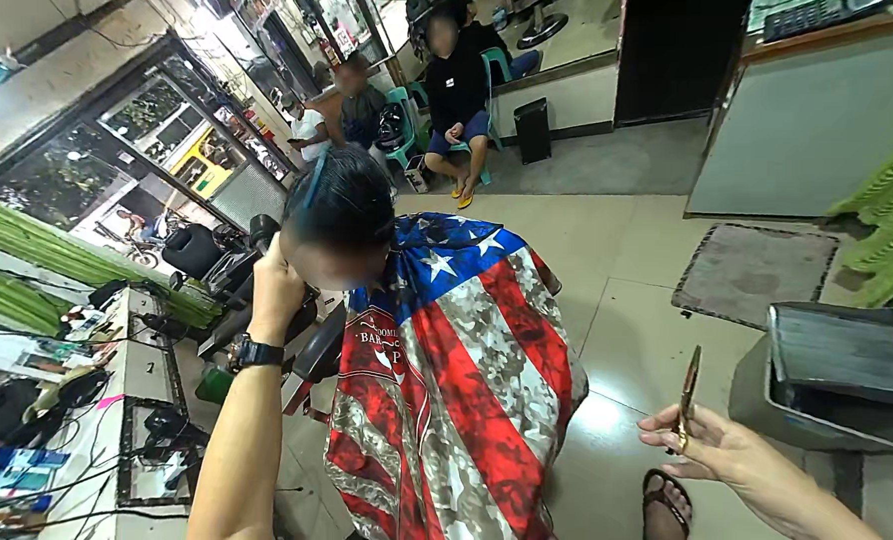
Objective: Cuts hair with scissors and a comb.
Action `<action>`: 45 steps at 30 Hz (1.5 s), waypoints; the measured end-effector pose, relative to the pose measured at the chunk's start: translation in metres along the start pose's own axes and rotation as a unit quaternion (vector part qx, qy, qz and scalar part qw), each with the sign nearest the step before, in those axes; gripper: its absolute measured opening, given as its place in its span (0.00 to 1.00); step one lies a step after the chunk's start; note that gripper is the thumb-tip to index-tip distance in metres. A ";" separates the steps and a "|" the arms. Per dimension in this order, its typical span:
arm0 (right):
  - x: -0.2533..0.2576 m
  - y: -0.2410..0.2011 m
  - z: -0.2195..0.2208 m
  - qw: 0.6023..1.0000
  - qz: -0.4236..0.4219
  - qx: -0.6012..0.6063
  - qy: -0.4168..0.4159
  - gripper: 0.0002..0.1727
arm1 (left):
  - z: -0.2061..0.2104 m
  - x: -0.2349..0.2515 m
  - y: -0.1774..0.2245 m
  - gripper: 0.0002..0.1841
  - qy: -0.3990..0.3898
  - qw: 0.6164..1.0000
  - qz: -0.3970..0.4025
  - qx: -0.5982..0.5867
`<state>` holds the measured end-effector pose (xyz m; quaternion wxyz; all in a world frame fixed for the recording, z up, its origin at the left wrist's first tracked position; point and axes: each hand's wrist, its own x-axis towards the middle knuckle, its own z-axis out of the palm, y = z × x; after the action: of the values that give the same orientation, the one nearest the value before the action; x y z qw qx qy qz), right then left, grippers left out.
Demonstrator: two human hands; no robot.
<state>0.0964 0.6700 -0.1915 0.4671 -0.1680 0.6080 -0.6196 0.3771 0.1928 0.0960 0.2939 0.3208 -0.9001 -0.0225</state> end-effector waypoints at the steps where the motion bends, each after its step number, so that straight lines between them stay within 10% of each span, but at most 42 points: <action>1: 0.006 -0.002 -0.009 1.000 0.005 -0.004 -0.002 0.17 | 0.005 -0.013 0.009 0.18 -0.017 1.000 0.009 0.021; 9: 0.061 -0.046 -0.104 0.994 0.071 -0.057 -0.052 0.12 | 0.052 -0.038 0.069 0.13 -0.107 0.963 0.134 0.206; 16: 0.113 -0.081 -0.159 0.985 0.100 -0.108 -0.092 0.23 | 0.004 0.055 0.099 0.21 0.027 0.988 -0.118 0.100; 20: 0.126 -0.082 -0.175 0.980 0.114 -0.106 -0.127 0.24 | 0.030 0.027 0.111 0.20 -0.037 0.975 -0.096 0.198; 28: 0.161 -0.079 -0.168 0.973 0.142 -0.113 -0.143 0.23 | 0.086 -0.034 0.142 0.12 -0.154 0.928 0.032 0.337; 35: 0.194 -0.078 -0.144 0.978 0.121 -0.100 -0.139 0.24 | 0.042 -0.019 0.109 0.19 0.029 0.960 -0.068 0.270; 45: 0.220 -0.086 -0.115 0.981 0.101 -0.110 -0.124 0.25 | 0.079 -0.045 0.082 0.17 0.015 0.939 0.007 0.344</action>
<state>-0.1367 0.5518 -0.2157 0.5775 -0.2315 0.6239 -0.4728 0.3162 0.2725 0.0258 0.1793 0.3964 -0.8505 0.2956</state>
